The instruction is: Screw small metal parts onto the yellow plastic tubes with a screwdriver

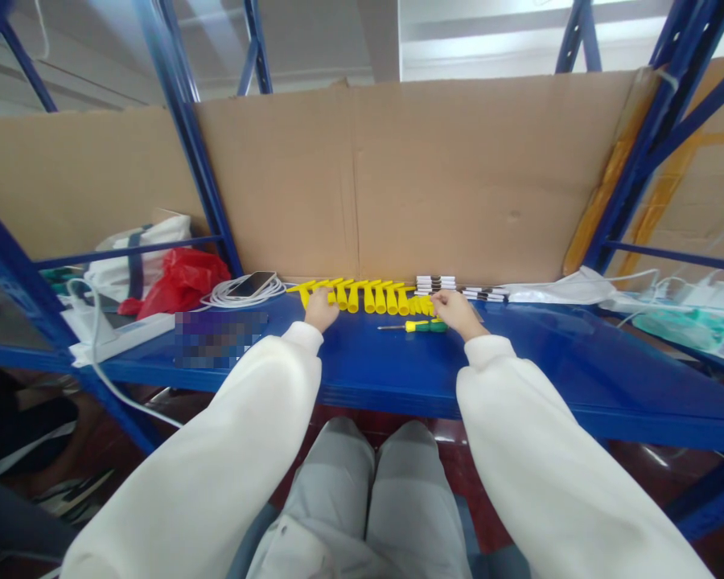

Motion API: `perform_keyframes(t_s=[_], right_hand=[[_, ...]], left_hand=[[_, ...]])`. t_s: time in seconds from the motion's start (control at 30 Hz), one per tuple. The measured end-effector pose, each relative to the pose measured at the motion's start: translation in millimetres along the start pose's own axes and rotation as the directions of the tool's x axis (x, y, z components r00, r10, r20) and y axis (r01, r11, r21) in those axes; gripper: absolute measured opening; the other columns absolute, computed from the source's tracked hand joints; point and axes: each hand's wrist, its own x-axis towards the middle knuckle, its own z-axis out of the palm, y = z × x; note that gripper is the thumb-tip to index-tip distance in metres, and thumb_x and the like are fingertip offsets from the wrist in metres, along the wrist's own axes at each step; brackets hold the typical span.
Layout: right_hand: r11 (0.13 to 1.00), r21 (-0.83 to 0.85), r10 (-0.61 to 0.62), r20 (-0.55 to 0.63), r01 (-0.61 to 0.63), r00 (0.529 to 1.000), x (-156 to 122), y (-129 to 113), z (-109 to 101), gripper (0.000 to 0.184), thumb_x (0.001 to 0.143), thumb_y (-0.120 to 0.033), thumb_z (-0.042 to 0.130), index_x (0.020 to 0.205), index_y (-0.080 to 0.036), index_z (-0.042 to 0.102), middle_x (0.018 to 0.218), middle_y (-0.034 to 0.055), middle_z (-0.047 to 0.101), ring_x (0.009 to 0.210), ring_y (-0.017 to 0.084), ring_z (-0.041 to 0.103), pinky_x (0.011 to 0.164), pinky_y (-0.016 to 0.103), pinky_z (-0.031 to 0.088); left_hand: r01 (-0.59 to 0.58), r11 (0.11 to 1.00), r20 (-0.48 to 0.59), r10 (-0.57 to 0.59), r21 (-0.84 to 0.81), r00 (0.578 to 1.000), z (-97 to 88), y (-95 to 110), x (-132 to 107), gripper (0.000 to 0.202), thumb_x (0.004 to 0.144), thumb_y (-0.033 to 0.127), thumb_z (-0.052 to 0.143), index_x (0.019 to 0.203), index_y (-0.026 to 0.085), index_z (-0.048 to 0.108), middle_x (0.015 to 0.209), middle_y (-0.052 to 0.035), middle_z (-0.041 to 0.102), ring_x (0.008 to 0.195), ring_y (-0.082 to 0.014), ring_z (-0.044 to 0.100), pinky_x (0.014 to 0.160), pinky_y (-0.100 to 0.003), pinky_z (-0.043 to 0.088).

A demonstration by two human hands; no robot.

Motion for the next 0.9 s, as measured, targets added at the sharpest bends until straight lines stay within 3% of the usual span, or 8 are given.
perform_keyframes(t_s=[0.17,0.27,0.37,0.5,0.67,0.9], right_hand=[[1.0,-0.015,-0.001,-0.001,0.001,1.0,2,1,0,0.013,0.084,-0.02,0.059,0.081,-0.018,0.071,0.058,0.0011,0.068,0.053,0.016,0.062,0.056,0.025,0.05],[1.0,-0.012,-0.028,-0.004,0.028,1.0,2,2,0,0.013,0.084,-0.021,0.059,0.08,-0.019,0.071,0.057,0.0007,0.067,0.052,0.016,0.061,0.054,0.025,0.049],[0.999,-0.006,-0.046,-0.003,0.046,0.999,2,3,0,0.014,0.083,-0.022,0.059,0.08,-0.019,0.071,0.057,0.0007,0.067,0.053,0.016,0.062,0.054,0.024,0.049],[1.0,-0.014,-0.017,-0.001,0.017,1.0,1,0,1,0.013,0.083,-0.021,0.058,0.079,-0.019,0.07,0.058,0.0011,0.068,0.055,0.016,0.063,0.058,0.025,0.051],[1.0,0.005,-0.015,0.005,0.015,1.0,0,-2,2,0.013,0.082,-0.019,0.057,0.075,-0.02,0.068,0.058,0.0014,0.068,0.057,0.017,0.064,0.062,0.028,0.054],[0.999,0.035,-0.02,0.006,0.019,1.0,2,1,2,0.013,0.079,-0.017,0.056,0.074,-0.021,0.068,0.057,0.0003,0.066,0.059,0.018,0.065,0.064,0.028,0.055]], left_hand=[[0.167,0.985,-0.003,-0.167,0.034,0.986,-2.1,3,-6,0.054,0.089,0.017,0.048,0.142,0.013,0.062,0.155,-0.0182,0.056,0.149,-0.0296,0.047,0.123,-0.045,0.038],[0.33,0.944,0.022,-0.33,0.001,0.944,-3.9,2,-5,0.055,0.092,0.026,0.047,0.146,0.017,0.057,0.166,-0.0184,0.043,0.155,-0.033,0.038,0.123,-0.058,0.034],[0.441,0.897,0.092,-0.438,-0.017,0.894,-4.5,-1,-2,0.059,0.093,0.034,0.048,0.148,0.017,0.055,0.165,-0.0227,0.043,0.153,-0.0359,0.042,0.122,-0.062,0.032],[0.449,0.894,0.113,-0.445,-0.004,0.888,-4.3,-5,2,0.063,0.089,0.039,0.052,0.146,0.014,0.057,0.157,-0.0273,0.052,0.147,-0.0385,0.049,0.121,-0.061,0.032],[0.436,0.9,0.067,-0.434,-0.02,0.899,-3.4,-9,3,0.053,0.087,0.033,0.055,0.137,0.02,0.064,0.145,-0.0239,0.064,0.139,-0.0409,0.056,0.114,-0.064,0.036],[0.468,0.88,-0.012,-0.47,-0.084,0.882,-1.8,-12,7,0.044,0.09,0.026,0.054,0.131,0.02,0.068,0.138,-0.0212,0.068,0.133,-0.0391,0.061,0.109,-0.062,0.042]])
